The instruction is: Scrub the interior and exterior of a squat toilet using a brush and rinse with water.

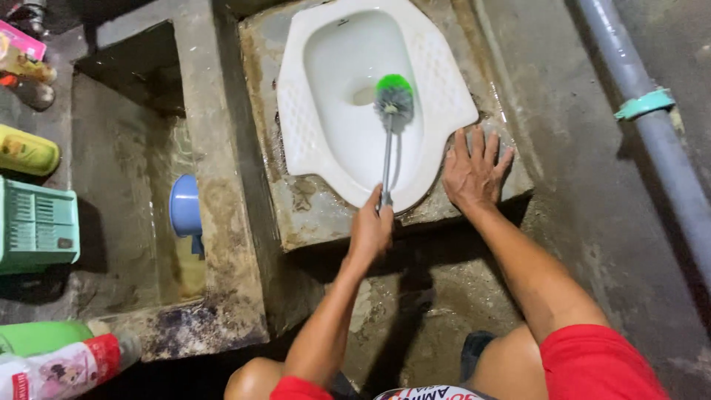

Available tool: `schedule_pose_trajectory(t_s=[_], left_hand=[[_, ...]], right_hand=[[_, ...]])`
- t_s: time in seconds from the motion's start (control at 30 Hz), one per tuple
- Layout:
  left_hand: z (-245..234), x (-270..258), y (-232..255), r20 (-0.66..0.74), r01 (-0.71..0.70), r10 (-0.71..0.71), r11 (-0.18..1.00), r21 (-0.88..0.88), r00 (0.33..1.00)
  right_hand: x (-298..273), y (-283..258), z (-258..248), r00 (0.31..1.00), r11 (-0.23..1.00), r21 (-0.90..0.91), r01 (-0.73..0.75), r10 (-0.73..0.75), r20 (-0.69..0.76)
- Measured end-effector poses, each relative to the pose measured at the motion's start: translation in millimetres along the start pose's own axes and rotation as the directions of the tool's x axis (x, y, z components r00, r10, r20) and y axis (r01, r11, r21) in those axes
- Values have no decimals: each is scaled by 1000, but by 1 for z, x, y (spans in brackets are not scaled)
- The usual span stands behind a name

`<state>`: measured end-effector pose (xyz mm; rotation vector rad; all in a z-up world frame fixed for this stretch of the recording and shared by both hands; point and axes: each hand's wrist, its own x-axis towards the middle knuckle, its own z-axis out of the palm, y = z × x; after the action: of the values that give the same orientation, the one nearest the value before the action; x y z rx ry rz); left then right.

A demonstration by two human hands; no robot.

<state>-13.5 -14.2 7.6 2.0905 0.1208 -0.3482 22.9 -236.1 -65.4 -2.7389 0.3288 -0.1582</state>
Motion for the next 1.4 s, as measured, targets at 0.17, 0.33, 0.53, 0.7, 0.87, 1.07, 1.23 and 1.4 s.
schedule_pose_trajectory(t_s=[0.17,0.33,0.53,0.7,0.87,1.07,1.23,1.4], left_hand=[[1,13,13,-18,-23,25,994,105,1000],[13,96,16,-46,-124,125,992,27,991],[10,88,25,-6,168,-169,984,-58,986],[-2,33,-52,-90,-220,251,940,259,964],[-33,-15,22,64,23,-33,988,155,997],[-6,89,-8,23,-74,72,993,91,997],[-5,97,47,45,53,-49,994,-92,998],[-5,48,-16,-9,-48,51,980,192,999]], right_hand=[[1,-2,0,1000,1000,1,-24,24,-10],[3,0,0,998,998,3,-66,66,25],[5,3,3,1000,1000,30,-7,7,9],[0,-4,-9,1000,999,54,3,-2,-12],[2,1,4,1000,999,38,-7,8,-30],[4,-2,-3,999,999,25,-40,40,5],[7,5,-2,999,999,11,-42,42,27],[5,-1,-4,1000,1000,16,7,-7,-9]])
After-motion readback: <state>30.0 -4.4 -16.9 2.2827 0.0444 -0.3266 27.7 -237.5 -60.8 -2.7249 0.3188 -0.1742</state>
